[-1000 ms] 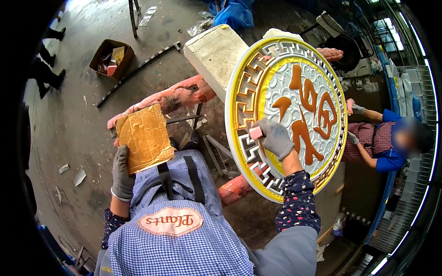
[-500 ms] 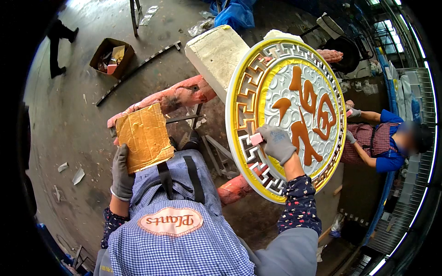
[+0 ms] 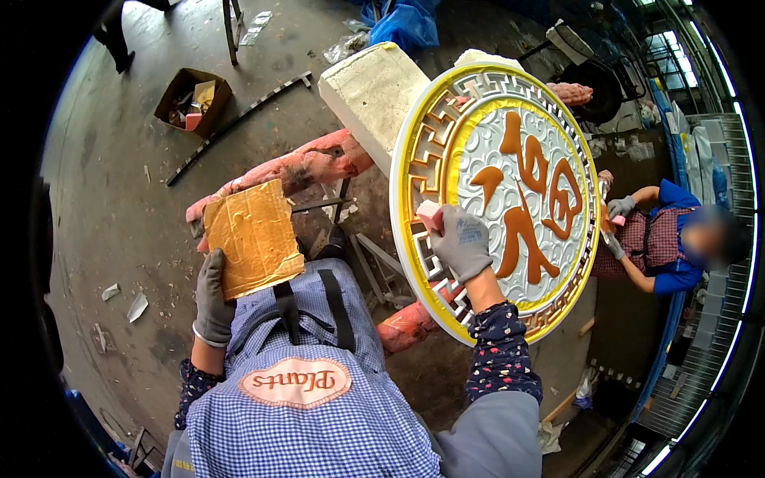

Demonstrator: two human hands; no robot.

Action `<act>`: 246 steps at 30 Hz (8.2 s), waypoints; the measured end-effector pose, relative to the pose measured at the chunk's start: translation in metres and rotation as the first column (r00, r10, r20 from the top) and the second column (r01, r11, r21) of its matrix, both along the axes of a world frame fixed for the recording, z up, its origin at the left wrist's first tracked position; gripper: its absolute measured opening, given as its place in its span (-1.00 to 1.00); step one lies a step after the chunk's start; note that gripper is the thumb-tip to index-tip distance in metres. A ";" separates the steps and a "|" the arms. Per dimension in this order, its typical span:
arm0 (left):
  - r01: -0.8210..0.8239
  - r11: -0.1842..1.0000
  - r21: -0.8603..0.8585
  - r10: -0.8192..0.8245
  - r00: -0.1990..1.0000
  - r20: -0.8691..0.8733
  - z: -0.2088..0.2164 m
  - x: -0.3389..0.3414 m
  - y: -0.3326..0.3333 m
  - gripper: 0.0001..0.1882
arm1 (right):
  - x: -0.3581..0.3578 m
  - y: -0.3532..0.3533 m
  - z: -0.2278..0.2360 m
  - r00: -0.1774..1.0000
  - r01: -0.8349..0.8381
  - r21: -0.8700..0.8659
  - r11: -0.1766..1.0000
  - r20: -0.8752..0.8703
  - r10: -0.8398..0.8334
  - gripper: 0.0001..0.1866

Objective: The person applies gold paint to a large circular decorative plaque using a pink sponge, repeatedly dipping the sponge into a paint can and rubbing the paint onto the raised patterns. The person works methodically around the plaque's border and central character.

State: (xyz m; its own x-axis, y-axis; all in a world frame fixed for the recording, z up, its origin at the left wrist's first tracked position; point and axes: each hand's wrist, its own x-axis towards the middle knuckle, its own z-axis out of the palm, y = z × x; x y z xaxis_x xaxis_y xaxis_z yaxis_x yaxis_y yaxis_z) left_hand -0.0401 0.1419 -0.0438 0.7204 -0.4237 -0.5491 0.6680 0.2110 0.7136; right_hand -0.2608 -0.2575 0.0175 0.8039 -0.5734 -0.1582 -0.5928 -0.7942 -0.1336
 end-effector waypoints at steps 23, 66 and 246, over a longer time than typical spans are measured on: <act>0.026 0.999 0.021 -0.027 0.998 0.058 0.000 0.000 0.004 -0.54 | 0.000 0.007 -0.009 0.995 -0.077 0.098 0.992 0.071 0.071 -0.70; 0.284 0.957 0.059 -0.289 0.949 0.127 0.021 -0.015 -0.025 -0.52 | 0.043 0.100 0.076 0.880 -0.316 0.419 0.851 0.465 0.098 -0.69; 0.119 0.993 0.027 -0.120 0.990 0.077 0.007 -0.010 -0.010 -0.58 | -0.062 0.025 -0.004 0.906 -0.008 0.129 0.992 0.420 -0.047 -0.67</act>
